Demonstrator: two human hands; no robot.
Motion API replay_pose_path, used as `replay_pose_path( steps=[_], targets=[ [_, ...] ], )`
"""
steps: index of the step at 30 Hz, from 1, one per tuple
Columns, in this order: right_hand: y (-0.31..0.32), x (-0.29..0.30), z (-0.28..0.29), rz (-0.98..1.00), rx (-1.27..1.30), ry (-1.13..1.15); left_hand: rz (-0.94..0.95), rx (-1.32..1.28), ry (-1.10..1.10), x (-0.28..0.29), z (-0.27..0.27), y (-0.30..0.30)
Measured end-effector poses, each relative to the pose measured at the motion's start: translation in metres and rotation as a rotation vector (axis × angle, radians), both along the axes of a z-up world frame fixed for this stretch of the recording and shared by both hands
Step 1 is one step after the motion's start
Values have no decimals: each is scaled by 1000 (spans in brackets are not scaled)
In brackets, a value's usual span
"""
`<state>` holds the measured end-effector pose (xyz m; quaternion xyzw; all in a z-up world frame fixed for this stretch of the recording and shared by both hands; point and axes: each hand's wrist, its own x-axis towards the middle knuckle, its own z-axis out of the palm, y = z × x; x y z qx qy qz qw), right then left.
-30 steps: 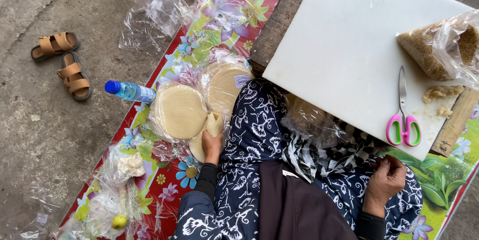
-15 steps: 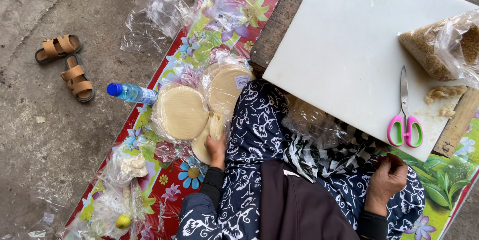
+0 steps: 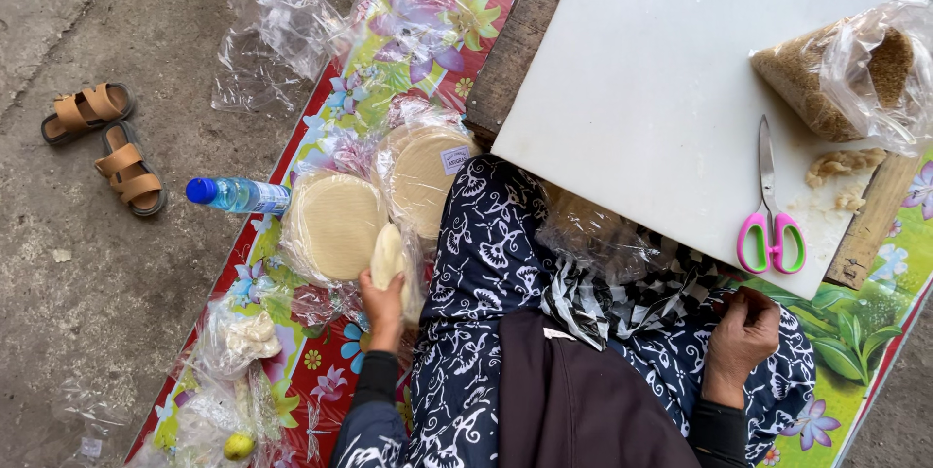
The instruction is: The person uses scissors to cut round dough sheets into triangular pieces on a white board, then stacks and folds the cut wrappers, placing them into a plastic bag.
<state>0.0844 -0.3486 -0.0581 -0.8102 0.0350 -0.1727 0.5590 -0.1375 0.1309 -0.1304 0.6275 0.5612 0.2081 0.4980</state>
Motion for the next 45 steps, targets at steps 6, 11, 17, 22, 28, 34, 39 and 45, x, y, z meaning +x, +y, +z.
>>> replay_pose_path(
  steps=[6, 11, 17, 22, 28, 34, 39, 45],
  targets=[
    [2, 1, 2, -10, -40, 21, -221, -253, -53, -21, 120, 44],
    [3, 3, 2, -2, -12, 23, -444, -157, -92, 18, 234, 54],
    [3, 1, 6, -19, -160, -23, -726, 443, -13, 117, 359, 48],
    [0, 1, 2, -36, -208, -18, -932, 1064, -482, 247, 367, -1],
    [-1, 1, -3, -79, -228, 27, -1350, 1366, -446, 348, 256, -106],
    [1, 0, -3, -84, -244, -12, -1322, 1470, -467, 337, 166, -119],
    [5, 0, -3, -105, -213, -47, -1312, 1476, -447, 319, 188, -113],
    [25, -6, 39, -77, -255, -272, -1578, 843, -496, 325, 205, -89]
  ],
)
